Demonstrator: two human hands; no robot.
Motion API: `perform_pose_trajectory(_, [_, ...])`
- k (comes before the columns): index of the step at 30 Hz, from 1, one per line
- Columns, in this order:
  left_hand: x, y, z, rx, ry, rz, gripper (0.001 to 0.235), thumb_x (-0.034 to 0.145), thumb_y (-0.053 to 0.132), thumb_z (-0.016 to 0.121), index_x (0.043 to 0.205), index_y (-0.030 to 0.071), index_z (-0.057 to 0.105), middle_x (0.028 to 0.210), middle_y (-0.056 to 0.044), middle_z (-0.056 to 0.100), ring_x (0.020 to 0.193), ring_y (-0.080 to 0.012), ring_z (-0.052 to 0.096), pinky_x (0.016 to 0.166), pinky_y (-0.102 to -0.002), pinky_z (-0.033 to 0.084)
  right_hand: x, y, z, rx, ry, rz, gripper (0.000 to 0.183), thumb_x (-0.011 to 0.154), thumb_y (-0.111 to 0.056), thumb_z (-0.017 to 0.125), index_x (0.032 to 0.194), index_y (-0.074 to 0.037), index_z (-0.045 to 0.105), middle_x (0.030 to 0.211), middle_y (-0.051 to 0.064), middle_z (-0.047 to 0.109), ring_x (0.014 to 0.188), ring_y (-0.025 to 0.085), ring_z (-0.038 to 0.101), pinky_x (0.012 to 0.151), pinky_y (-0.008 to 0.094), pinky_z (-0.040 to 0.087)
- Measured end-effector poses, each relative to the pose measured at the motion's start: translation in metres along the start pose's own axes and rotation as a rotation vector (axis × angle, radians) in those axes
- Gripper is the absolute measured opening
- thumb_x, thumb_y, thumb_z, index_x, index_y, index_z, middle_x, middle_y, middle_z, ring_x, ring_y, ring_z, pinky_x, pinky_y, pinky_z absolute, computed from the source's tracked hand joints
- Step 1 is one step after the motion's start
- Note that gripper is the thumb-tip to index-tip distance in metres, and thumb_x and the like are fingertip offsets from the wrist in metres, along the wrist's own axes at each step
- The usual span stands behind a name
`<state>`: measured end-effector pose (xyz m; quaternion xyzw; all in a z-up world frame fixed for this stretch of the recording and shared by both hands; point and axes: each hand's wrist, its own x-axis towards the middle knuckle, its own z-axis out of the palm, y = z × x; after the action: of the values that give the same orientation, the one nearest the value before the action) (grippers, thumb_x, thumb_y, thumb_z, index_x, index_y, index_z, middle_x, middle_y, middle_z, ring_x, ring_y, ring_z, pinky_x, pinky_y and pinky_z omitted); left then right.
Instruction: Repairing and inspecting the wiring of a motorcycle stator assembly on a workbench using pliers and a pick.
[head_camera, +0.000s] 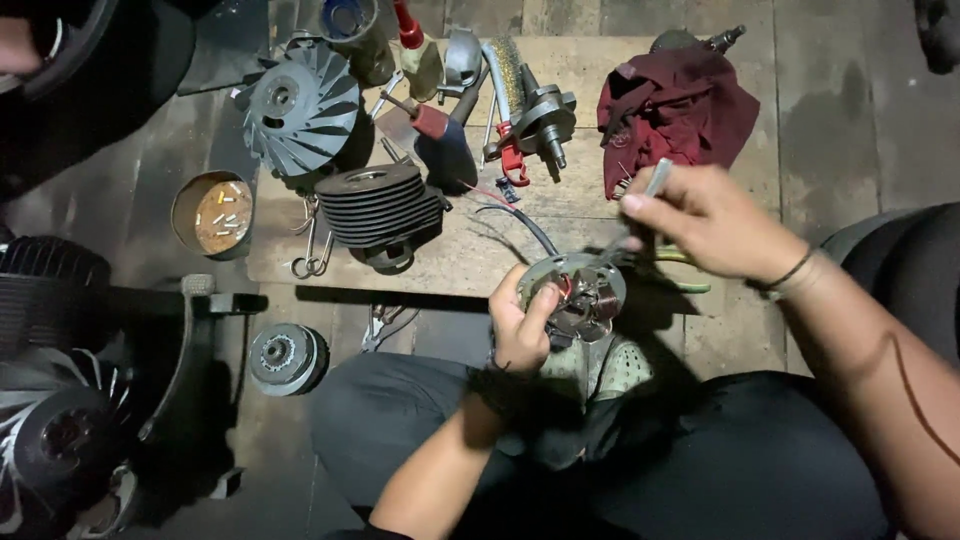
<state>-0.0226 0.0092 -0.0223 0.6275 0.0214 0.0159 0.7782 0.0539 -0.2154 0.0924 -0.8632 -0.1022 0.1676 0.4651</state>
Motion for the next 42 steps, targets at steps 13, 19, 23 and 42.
perform_pose_trajectory(13, [0.007, 0.004, -0.002, -0.125, 0.017, 0.158, 0.017, 0.092, 0.018, 0.068, 0.08, 0.007, 0.063, 0.067, 0.0, 0.057, 0.066, -0.0073, 0.048, 0.062, -0.021, 0.041, -0.006, -0.022, 0.014, 0.215, 0.058, -0.25, 0.014, 0.102, -0.012, 0.063, 0.096, -0.003, 0.073, 0.076, 0.01, 0.072, 0.076, 0.019, 0.062, 0.079, 0.038, 0.052])
perform_pose_trajectory(19, [0.012, 0.014, -0.001, -0.157, 0.076, 0.096, 0.027, 0.096, 0.023, 0.068, 0.075, 0.009, 0.059, 0.064, 0.001, 0.054, 0.064, -0.0082, 0.046, 0.064, -0.023, 0.043, -0.009, 0.006, -0.014, 0.139, 0.216, -0.109, 0.012, 0.104, -0.013, 0.064, 0.103, -0.002, 0.07, 0.073, 0.006, 0.062, 0.074, 0.018, 0.056, 0.075, 0.035, 0.048])
perform_pose_trajectory(23, [0.013, 0.014, -0.001, -0.09, 0.093, 0.095, 0.023, 0.097, 0.02, 0.066, 0.077, 0.009, 0.059, 0.069, 0.003, 0.052, 0.069, -0.0082, 0.046, 0.066, -0.022, 0.041, -0.011, -0.016, 0.0, 0.19, 0.23, -0.105, 0.01, 0.102, -0.01, 0.065, 0.102, -0.003, 0.073, 0.074, 0.005, 0.066, 0.073, 0.017, 0.06, 0.076, 0.033, 0.05])
perform_pose_trajectory(42, [0.011, -0.001, 0.003, -0.25, 0.136, -0.033, 0.02, 0.097, 0.021, 0.067, 0.083, 0.008, 0.061, 0.071, 0.0, 0.059, 0.066, -0.0082, 0.055, 0.064, -0.022, 0.051, 0.018, 0.036, 0.031, 0.443, 0.058, -0.051, 0.014, 0.101, -0.014, 0.064, 0.094, -0.005, 0.072, 0.075, 0.006, 0.074, 0.07, 0.014, 0.069, 0.068, 0.03, 0.056])
